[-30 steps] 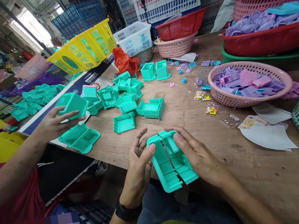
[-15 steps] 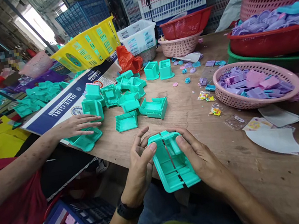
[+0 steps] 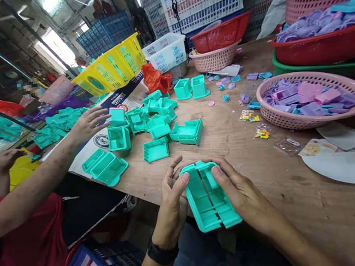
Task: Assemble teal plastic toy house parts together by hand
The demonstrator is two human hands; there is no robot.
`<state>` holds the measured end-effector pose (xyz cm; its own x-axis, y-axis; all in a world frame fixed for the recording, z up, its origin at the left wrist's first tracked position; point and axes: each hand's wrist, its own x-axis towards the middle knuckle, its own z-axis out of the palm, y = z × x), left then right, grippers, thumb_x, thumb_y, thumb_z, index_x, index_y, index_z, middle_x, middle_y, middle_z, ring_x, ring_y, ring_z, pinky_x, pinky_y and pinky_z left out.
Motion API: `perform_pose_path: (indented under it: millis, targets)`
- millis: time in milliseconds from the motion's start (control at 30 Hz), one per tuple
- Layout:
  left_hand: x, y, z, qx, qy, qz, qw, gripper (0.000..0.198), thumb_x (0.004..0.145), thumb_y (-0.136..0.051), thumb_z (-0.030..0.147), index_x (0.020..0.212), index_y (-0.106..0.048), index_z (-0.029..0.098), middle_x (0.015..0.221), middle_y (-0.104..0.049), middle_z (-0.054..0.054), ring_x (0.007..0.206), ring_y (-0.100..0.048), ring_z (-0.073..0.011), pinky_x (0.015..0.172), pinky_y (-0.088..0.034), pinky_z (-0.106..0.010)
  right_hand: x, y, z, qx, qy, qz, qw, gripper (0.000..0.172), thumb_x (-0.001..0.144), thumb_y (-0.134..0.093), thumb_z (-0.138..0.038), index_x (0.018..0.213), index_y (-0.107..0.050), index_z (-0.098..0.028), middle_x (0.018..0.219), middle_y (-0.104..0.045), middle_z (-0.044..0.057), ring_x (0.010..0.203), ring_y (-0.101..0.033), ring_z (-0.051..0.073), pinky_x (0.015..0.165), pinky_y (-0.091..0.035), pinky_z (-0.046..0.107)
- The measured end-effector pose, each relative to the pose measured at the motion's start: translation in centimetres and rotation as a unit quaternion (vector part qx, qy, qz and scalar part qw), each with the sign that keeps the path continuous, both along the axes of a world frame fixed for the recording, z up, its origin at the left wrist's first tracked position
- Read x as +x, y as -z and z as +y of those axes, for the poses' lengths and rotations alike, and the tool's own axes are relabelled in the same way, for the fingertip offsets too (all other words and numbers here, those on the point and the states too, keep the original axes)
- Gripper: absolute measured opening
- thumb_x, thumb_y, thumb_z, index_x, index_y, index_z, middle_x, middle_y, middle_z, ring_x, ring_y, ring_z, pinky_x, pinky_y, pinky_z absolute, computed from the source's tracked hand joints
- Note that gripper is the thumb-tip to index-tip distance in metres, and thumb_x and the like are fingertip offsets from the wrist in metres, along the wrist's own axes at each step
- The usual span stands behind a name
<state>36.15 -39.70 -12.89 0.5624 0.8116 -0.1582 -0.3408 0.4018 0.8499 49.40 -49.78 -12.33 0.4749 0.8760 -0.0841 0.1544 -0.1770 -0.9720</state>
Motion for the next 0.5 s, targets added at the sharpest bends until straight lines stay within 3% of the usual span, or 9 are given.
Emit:
perform_pose_path:
  millis: [133, 367, 500]
  targets:
    - [0.0, -0.16, -0.02, -0.005, -0.007, 0.007, 1.0, 0.086, 0.066, -0.098, 0.045, 0.137, -0.056, 0.02, 0.115, -0.075, -0.009, 0.112, -0.072, -0.0291, 0.097, -0.055, -0.038, -0.23, -0.79, 0.24, 0.008, 0.003, -0.015, 1.0, 0.072, 0.093, -0.04, -0.084, 0.132, -0.068, -0.03, 0.142, -0.07, 0.005, 0.146, -0.051, 0.036, 0.11, -0.055, 0.048]
    - [0.18, -0.49, 0.01, -0.009, -0.011, 0.021, 1.0, 0.084, 0.064, -0.098, 0.044, 0.134, -0.059, 0.02, 0.104, -0.073, -0.005, 0.102, -0.073, -0.0249, 0.088, -0.055, -0.033, -0.05, -0.1, 0.49, 0.003, 0.022, 0.002, 1.0, 0.069, 0.094, -0.04, -0.08, 0.135, -0.067, -0.032, 0.139, -0.072, 0.003, 0.132, -0.065, 0.034, 0.11, -0.057, 0.049]
    - [0.45, -0.31, 0.34, -0.02, -0.008, 0.034, 0.999, 0.084, 0.062, -0.1, 0.044, 0.131, -0.06, 0.02, 0.102, -0.073, -0.004, 0.094, -0.072, -0.0216, 0.084, -0.054, -0.031, 0.01, 0.13, 0.68, 0.03, 0.029, 0.025, 0.999, 0.065, 0.095, -0.043, -0.079, 0.131, -0.07, -0.032, 0.138, -0.072, 0.002, 0.132, -0.065, 0.033, 0.112, -0.056, 0.048]
